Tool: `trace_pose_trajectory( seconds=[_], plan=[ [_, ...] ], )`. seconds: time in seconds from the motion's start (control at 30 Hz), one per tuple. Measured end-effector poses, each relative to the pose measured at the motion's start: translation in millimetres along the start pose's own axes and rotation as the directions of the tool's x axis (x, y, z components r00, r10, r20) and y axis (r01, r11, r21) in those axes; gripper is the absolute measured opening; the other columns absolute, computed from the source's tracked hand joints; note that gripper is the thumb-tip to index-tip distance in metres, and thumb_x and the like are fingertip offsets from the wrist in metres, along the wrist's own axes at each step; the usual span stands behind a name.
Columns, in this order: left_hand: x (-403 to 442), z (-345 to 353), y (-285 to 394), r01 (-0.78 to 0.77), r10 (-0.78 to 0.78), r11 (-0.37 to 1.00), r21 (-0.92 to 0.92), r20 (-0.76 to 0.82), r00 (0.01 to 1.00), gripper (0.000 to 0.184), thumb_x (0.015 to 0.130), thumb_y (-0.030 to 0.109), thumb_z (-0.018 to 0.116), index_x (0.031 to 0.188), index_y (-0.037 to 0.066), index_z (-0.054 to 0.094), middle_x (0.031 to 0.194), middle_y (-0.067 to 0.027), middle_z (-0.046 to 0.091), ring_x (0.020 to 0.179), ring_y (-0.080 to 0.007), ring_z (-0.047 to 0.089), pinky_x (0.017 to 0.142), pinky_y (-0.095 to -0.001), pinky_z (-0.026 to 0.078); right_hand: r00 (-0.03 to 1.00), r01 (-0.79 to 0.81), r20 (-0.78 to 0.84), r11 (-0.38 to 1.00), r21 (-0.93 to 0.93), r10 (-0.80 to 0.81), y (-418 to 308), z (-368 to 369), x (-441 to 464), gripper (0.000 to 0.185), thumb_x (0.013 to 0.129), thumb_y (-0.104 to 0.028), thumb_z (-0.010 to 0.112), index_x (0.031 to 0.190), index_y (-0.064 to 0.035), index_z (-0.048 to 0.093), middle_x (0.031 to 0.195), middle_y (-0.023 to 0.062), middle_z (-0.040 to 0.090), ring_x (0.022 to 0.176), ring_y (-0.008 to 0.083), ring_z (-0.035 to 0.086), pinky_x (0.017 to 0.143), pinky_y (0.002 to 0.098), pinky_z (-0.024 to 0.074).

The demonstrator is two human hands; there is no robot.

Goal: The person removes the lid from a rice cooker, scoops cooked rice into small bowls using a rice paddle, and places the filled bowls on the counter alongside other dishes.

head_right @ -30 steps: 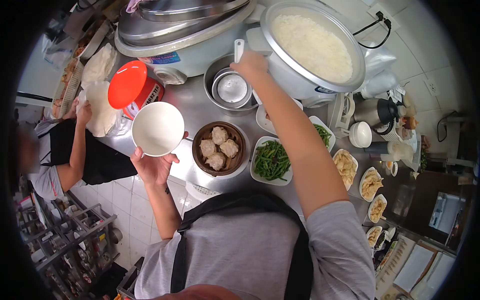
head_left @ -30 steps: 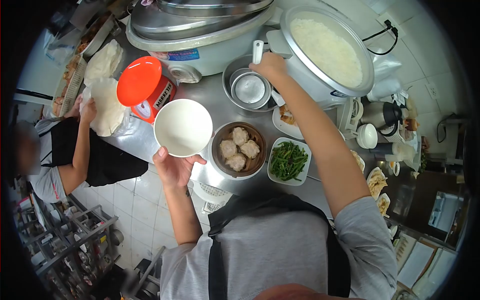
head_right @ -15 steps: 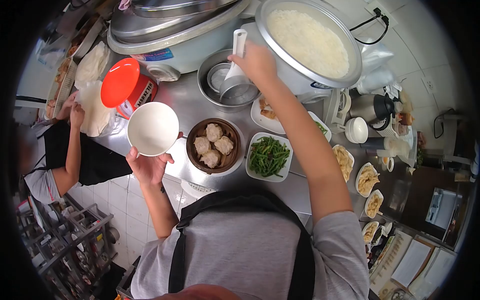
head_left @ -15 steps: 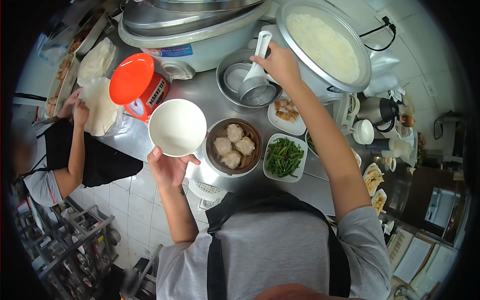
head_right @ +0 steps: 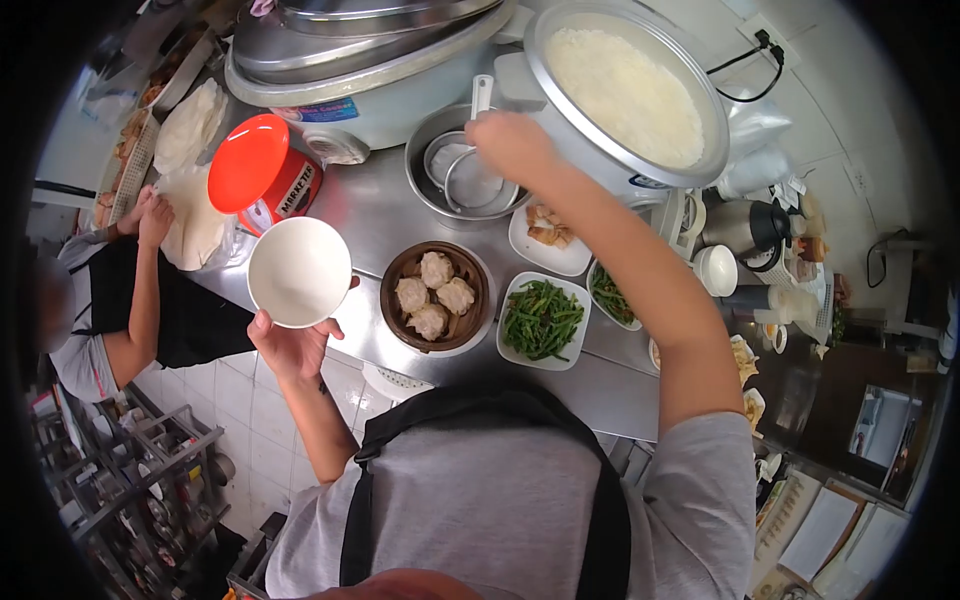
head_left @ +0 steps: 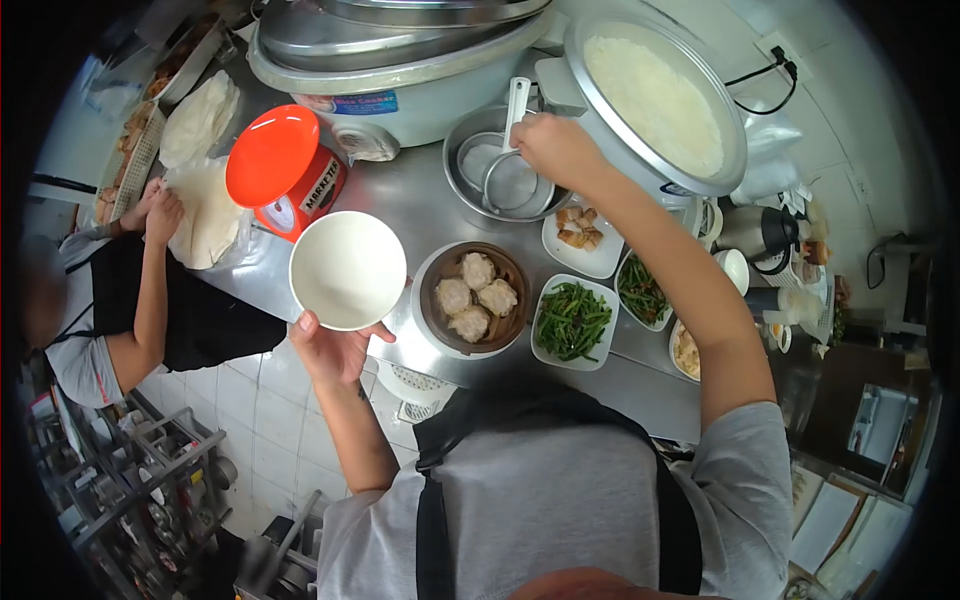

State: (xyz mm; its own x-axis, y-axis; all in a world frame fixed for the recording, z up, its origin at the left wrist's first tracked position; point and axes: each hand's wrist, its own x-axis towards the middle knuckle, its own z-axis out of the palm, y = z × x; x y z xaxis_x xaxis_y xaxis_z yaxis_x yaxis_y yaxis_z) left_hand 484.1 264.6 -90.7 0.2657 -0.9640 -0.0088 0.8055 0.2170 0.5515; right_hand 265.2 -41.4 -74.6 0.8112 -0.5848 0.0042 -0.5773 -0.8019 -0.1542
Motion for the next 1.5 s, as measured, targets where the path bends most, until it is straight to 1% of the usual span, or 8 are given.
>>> trace_pose_trajectory(
  seconds=[0.23,0.43,0.67,1.07,1.17,1.27,1.37,1.5],
  plan=[
    [-3,-2,1,0.008,-0.008,1.0,-0.011,-0.026,1.0,0.088,0.079,0.038,0.062,0.144,-0.004,0.019,0.137,-0.0357,0.033,0.113,-0.0635,0.043,0.061,-0.0526,0.062,0.938,0.347,0.1,0.914,-0.213,-0.332,16,18,19,0.012,0.076,-0.009,0.06,0.085,-0.0078,0.067,0.102,0.0116,0.061,0.104,0.0285,0.058,0.084,0.0389,0.0505],
    [-10,0,1,-0.019,0.016,0.998,-0.065,-0.041,0.999,0.088,0.08,0.039,0.062,0.144,-0.003,0.019,0.136,-0.0367,0.033,0.112,-0.0646,0.043,0.059,-0.0536,0.062,0.88,0.475,0.124,0.852,-0.219,-0.459,30,29,47,0.019,0.09,-0.021,0.054,0.104,-0.0079,0.057,0.091,0.0146,0.065,0.097,0.0332,0.06,0.086,0.0458,0.0476],
    [-13,-1,3,-0.038,0.029,0.994,-0.107,-0.082,0.996,0.085,0.083,0.041,0.058,0.144,-0.002,0.018,0.137,-0.0369,0.032,0.113,-0.0658,0.041,0.059,-0.0543,0.062,0.984,0.017,0.175,0.953,-0.301,0.038,9,22,64,0.023,0.092,-0.019,0.049,0.104,-0.0063,0.063,0.091,0.0152,0.07,0.087,0.035,0.066,0.082,0.0465,0.0462],
    [-23,-12,1,0.02,-0.02,0.996,-0.084,0.004,1.0,0.084,0.083,0.046,0.057,0.146,0.004,0.019,0.136,-0.0333,0.035,0.109,-0.0665,0.043,0.054,-0.0539,0.061,0.802,-0.123,0.486,0.892,-0.436,0.348,-6,13,108,0.034,0.078,-0.021,0.06,0.106,-0.0066,0.072,0.11,0.0141,0.068,0.103,0.0316,0.065,0.088,0.0433,0.0475],
    [-31,-21,0,-0.001,0.0,0.998,-0.069,-0.017,1.0,0.084,0.083,0.047,0.057,0.146,0.005,0.02,0.136,-0.0332,0.035,0.109,-0.0662,0.044,0.054,-0.0537,0.061,0.798,-0.133,0.48,0.884,-0.449,0.364,-4,14,102,0.029,0.083,-0.024,0.06,0.102,-0.0064,0.072,0.107,0.0125,0.069,0.099,0.0314,0.066,0.086,0.0451,0.0479],
    [-30,-24,1,-0.004,0.004,0.998,-0.07,-0.001,1.0,0.084,0.084,0.047,0.057,0.146,0.005,0.019,0.136,-0.0335,0.035,0.109,-0.066,0.044,0.054,-0.0536,0.061,0.92,0.092,0.383,0.899,-0.429,0.088,10,25,79,0.026,0.09,-0.026,0.055,0.098,-0.0048,0.069,0.092,0.0128,0.07,0.09,0.0308,0.067,0.083,0.0473,0.0472],
    [-21,-19,3,0.004,-0.005,0.997,-0.072,-0.011,1.0,0.084,0.084,0.046,0.056,0.146,0.004,0.019,0.137,-0.034,0.034,0.11,-0.066,0.043,0.054,-0.0537,0.061,0.996,0.039,0.087,0.94,-0.339,-0.01,13,39,65,0.026,0.095,-0.028,0.049,0.093,-0.0048,0.062,0.076,0.012,0.068,0.08,0.0292,0.066,0.081,0.0455,0.0454],
    [4,-7,2,0.022,-0.022,0.998,-0.052,-0.004,1.0,0.084,0.084,0.045,0.057,0.147,0.003,0.017,0.139,-0.0348,0.031,0.112,-0.0662,0.041,0.054,-0.0543,0.061,0.991,0.128,-0.006,0.971,-0.202,-0.131,24,44,61,0.026,0.096,-0.031,0.048,0.092,-0.006,0.056,0.066,0.0123,0.064,0.071,0.0289,0.064,0.082,0.0408,0.0423]
  ],
)
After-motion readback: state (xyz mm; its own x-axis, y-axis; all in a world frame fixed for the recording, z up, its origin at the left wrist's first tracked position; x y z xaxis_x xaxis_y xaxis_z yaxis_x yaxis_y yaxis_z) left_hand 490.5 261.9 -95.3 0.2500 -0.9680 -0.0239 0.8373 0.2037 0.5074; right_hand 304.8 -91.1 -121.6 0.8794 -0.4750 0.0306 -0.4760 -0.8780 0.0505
